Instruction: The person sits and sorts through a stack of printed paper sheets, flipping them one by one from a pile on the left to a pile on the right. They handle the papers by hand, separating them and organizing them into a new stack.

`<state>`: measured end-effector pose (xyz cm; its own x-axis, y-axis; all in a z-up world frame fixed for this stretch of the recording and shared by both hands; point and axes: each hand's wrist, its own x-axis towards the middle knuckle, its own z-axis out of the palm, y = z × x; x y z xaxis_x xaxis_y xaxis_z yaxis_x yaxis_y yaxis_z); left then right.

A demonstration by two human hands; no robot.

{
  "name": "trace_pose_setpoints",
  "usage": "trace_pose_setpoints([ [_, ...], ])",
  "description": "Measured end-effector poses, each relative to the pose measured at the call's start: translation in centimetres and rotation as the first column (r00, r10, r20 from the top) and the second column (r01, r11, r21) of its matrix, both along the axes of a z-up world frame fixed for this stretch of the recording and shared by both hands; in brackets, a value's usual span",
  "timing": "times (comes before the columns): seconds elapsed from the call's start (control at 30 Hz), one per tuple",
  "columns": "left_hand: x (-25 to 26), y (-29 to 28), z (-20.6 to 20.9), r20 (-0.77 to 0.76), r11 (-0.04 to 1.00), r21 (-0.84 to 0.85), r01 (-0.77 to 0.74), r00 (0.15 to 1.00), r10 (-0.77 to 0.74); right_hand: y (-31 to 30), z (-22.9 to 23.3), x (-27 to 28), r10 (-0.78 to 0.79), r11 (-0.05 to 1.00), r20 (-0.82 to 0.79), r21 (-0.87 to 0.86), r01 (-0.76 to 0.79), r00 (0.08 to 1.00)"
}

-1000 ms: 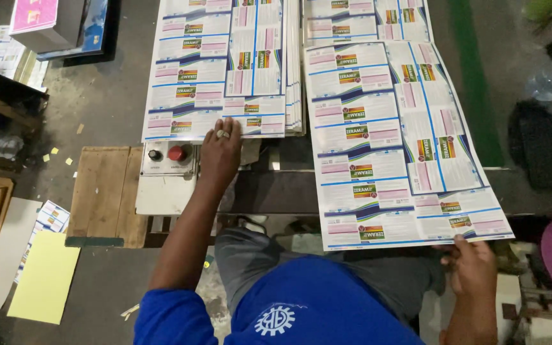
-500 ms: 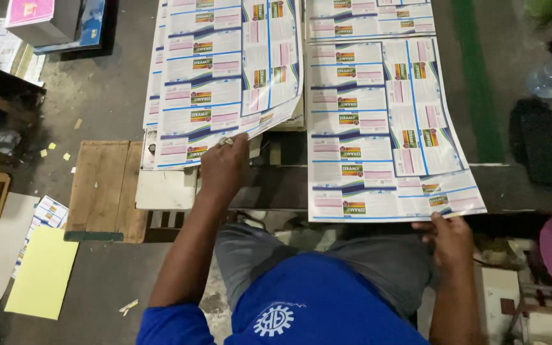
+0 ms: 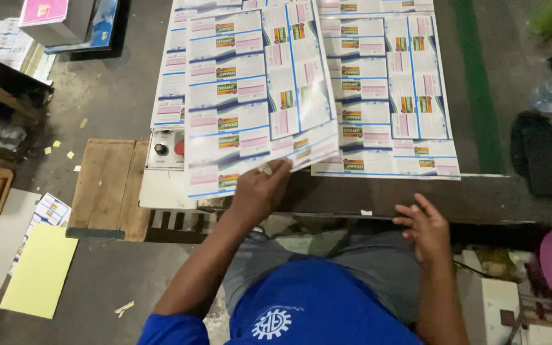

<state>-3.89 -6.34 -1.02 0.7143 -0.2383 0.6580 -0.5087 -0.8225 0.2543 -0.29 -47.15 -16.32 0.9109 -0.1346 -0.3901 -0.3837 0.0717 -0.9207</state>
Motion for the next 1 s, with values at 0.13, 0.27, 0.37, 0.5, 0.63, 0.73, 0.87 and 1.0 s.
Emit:
trace_pose_setpoints([
  [0.13, -0.5, -5.4, -2.4, -0.120, 0.992, 0.069, 0.110, 0.988, -0.101, 5.3, 1.1, -1.7, 0.265, 0.962, 0.020, 0.056, -0.266, 0.964],
  [0.27, -1.2, -9.6, -2.7, -0.325, 0.967, 0.085, 0.242, 0.924, -0.202, 7.9, -0.2, -2.4, 0.411, 0.889, 0.105, 0.172, -0.423, 0.906],
  [0.37, -0.7, -9.5, -2.9, -0.272, 0.961, 0.063, 0.269, 0.931, -0.243, 7.7, 0.5, -2.2, 0.334, 0.917, 0.136, 0.185, -0.355, 0.933],
  [0.5, 3.3, -5.2, -4.2, -0.146, 0.995, 0.064, 0.079, 0.987, -0.069, 4.3, 1.2, -1.7, 0.126, 0.964, 0.112, 0.219, -0.148, 0.986],
  [0.63, 7.3, 2.1, -3.5, -0.355, 0.991, 0.017, -0.136, 0.925, 0.133, -0.3, 0.8, -2.2, 0.022, 0.978, 0.119, 0.205, -0.046, 0.993],
  [0.73, 9.9, 6.2, -6.3, -0.132, 0.949, 0.102, -0.297, 0.942, 0.309, -3.1, 0.6, -3.0, -0.075, 0.982, 0.130, 0.181, 0.051, 0.989],
  [0.87, 9.5, 7.3, -5.4, -0.056, 0.882, 0.293, -0.369, 0.915, 0.401, -6.7, -1.4, -4.3, -0.150, 0.984, 0.096, 0.115, 0.139, 0.984],
  [1.0, 8.7, 8.3, -7.1, -0.154, 0.860, 0.367, -0.355, 0.888, 0.433, -6.9, 0.5, -5.8, -0.213, 0.976, 0.007, 0.042, 0.213, 0.977],
])
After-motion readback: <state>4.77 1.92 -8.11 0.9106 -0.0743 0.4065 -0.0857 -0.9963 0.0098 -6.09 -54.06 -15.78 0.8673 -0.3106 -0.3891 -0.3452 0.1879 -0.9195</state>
